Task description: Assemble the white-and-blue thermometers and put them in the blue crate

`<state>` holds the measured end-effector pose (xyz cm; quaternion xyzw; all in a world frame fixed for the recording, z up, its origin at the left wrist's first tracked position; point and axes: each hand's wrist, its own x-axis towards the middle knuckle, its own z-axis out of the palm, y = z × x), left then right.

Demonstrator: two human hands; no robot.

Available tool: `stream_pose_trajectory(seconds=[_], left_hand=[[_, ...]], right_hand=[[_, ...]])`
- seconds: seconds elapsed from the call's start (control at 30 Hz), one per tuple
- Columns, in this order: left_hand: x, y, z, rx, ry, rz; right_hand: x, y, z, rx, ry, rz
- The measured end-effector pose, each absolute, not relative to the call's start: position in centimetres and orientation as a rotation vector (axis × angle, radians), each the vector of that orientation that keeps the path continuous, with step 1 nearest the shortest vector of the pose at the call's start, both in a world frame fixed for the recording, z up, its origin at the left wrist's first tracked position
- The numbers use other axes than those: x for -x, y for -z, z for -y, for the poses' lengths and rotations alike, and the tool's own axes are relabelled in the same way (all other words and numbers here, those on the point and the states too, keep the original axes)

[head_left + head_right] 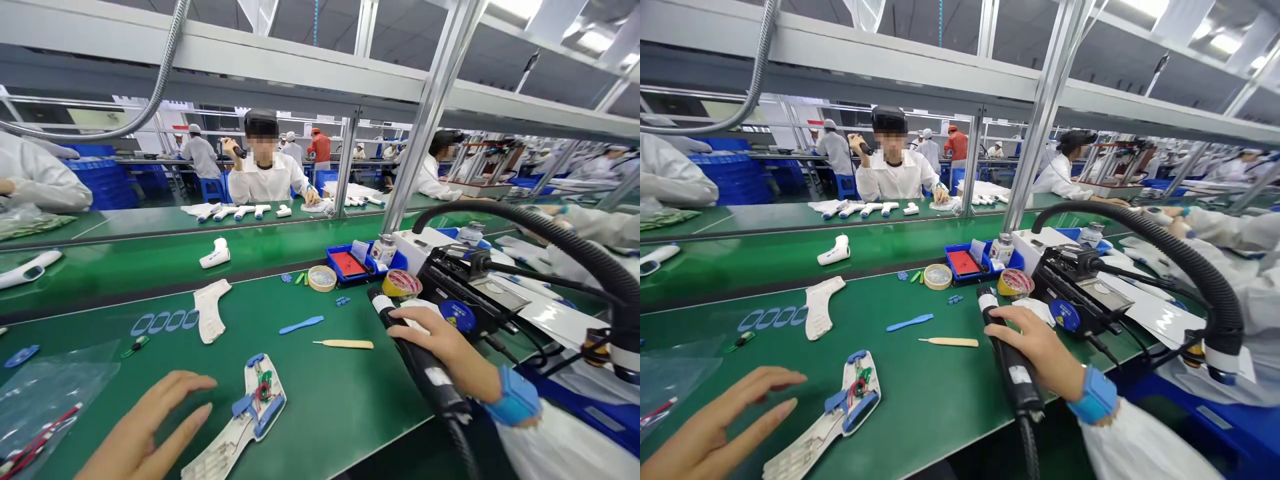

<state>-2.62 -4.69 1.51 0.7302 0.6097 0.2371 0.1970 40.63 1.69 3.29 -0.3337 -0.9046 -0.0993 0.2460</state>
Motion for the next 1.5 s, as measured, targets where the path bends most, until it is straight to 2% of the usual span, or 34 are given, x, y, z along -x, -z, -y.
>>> stream_pose_trajectory(seconds=[0.17, 0.23, 0.3, 0.67, 0.83, 1.0, 1.1, 1.23, 1.37, 1.5], left_hand=[[-3.1, -5.1, 0.6, -2.176, -0.830, -1.487], [-5.9, -5.8, -1.0, -2.227, -0.852, -1.390], [-8.1, -5.8, -2.2, -2.262, -0.813, -1.330], [-10.3, -3.9, -4.9, -2.517, -0.730, -1.105], [-13.1, -5.0, -10.0, -2.634, -0.416, -1.307], [-14.5, -7.3, -13.5, -2.574, -0.390, -1.498], [-11.5, -8.6, -10.8, -2.555, -0.378, -1.426], [-5.6, -8.7, -3.4, -2.382, -0.320, -1.244], [-2.2, -6.1, 3.0, -2.209, -0.267, -1.305], [-1.3, -2.5, 6.2, -2.250, -0.347, -1.443]], right_hand=[[-33.6, -5.2, -0.6, 0.588, -0.450, 1.298], [-30.6, -6.4, -1.0, 0.447, -0.623, 0.887], [-28.6, -7.5, -1.4, 0.378, -0.724, 0.713], [-28.5, -8.2, -1.5, 0.398, -0.765, 0.790], [-29.3, -8.6, -0.8, 0.461, -0.651, 0.804], [-29.6, -8.6, 0.4, 0.493, -0.622, 0.944], [-30.0, -8.2, 0.5, 0.541, -0.678, 1.068], [-29.5, -8.3, 0.0, 0.555, -0.820, 1.175], [-27.0, -9.3, -0.8, 0.526, -0.983, 1.195], [-23.4, -9.6, -1.1, 0.494, -1.086, 1.226]])
